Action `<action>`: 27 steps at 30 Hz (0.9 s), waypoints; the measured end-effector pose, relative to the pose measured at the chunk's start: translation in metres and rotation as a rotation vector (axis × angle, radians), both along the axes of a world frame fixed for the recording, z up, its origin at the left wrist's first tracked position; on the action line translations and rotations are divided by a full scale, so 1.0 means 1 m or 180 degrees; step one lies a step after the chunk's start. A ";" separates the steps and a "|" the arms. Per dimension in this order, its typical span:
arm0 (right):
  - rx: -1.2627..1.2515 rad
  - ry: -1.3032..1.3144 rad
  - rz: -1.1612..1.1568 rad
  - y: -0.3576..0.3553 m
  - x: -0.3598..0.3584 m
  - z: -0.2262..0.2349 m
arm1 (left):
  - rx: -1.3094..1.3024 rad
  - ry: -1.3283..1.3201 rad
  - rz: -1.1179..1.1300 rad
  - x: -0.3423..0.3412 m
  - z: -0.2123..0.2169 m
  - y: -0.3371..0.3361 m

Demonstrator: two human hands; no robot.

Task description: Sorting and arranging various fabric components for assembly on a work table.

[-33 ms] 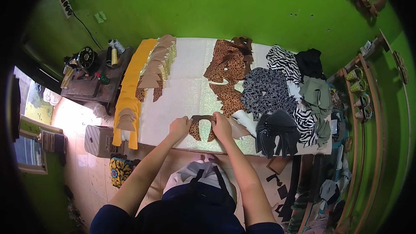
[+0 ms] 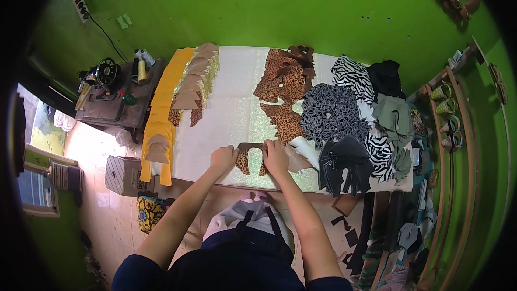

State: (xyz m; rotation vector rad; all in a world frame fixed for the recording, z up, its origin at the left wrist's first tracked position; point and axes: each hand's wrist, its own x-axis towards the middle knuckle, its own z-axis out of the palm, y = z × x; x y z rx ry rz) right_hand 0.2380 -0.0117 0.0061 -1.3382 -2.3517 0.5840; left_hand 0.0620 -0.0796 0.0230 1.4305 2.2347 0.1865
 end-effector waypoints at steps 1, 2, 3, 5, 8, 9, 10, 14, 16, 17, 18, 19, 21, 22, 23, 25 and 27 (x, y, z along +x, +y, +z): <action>0.0083 -0.0175 -0.0073 -0.004 -0.005 0.010 | 0.0040 0.0132 -0.0066 -0.003 0.000 -0.004; 0.0061 -0.0187 -0.0086 -0.006 -0.006 0.017 | 0.0018 0.0120 -0.0080 -0.004 0.001 -0.005; 0.0370 -0.0131 0.0012 -0.006 -0.006 0.023 | 0.0326 0.0192 -0.0038 -0.004 0.001 -0.005; 0.0741 -0.0033 0.0111 -0.004 -0.002 0.023 | 0.0644 0.0240 -0.0045 0.002 0.006 0.000; 0.0640 -0.0118 -0.0048 -0.004 0.018 0.019 | 0.1077 0.0108 -0.0273 0.021 0.014 0.005; 0.0545 -0.0112 -0.0192 -0.002 0.025 0.018 | 0.1247 -0.0083 -0.0341 0.027 0.018 0.010; 0.0537 -0.0123 -0.0179 -0.003 0.033 0.017 | 0.1417 -0.0270 -0.0397 0.036 0.019 0.012; 0.0480 -0.0379 -0.0273 -0.001 0.067 0.014 | 0.1086 -0.0824 -0.0444 0.088 0.027 0.007; 0.0312 -0.0667 -0.0017 -0.001 0.071 0.012 | 0.0988 -0.0965 -0.0434 0.105 0.022 0.004; 0.0137 -0.0773 -0.0030 0.002 0.070 0.014 | 0.0864 -0.1103 -0.0417 0.111 0.018 0.004; 0.0166 -0.0766 -0.0016 0.005 0.071 0.017 | 0.0892 -0.1093 -0.0405 0.116 0.014 0.005; -0.0025 -0.0809 0.0035 0.008 0.073 0.018 | 0.0941 -0.1223 -0.0299 0.121 0.011 0.006; -0.0275 -0.0977 0.0131 0.019 0.076 0.013 | 0.1031 -0.1516 -0.0056 0.127 -0.001 0.009; -0.0252 -0.0979 0.0159 0.022 0.080 0.012 | 0.1056 -0.1512 -0.0031 0.128 -0.002 0.010; -0.0271 -0.0924 0.0302 0.023 0.084 0.011 | 0.1111 -0.1524 0.0108 0.130 -0.003 0.010; -0.0290 -0.0796 0.0534 0.023 0.094 0.011 | 0.1309 -0.1363 0.0378 0.133 -0.008 0.011; -0.0240 -0.0740 0.0609 0.028 0.098 0.014 | 0.1585 -0.1185 0.0436 0.130 -0.018 0.015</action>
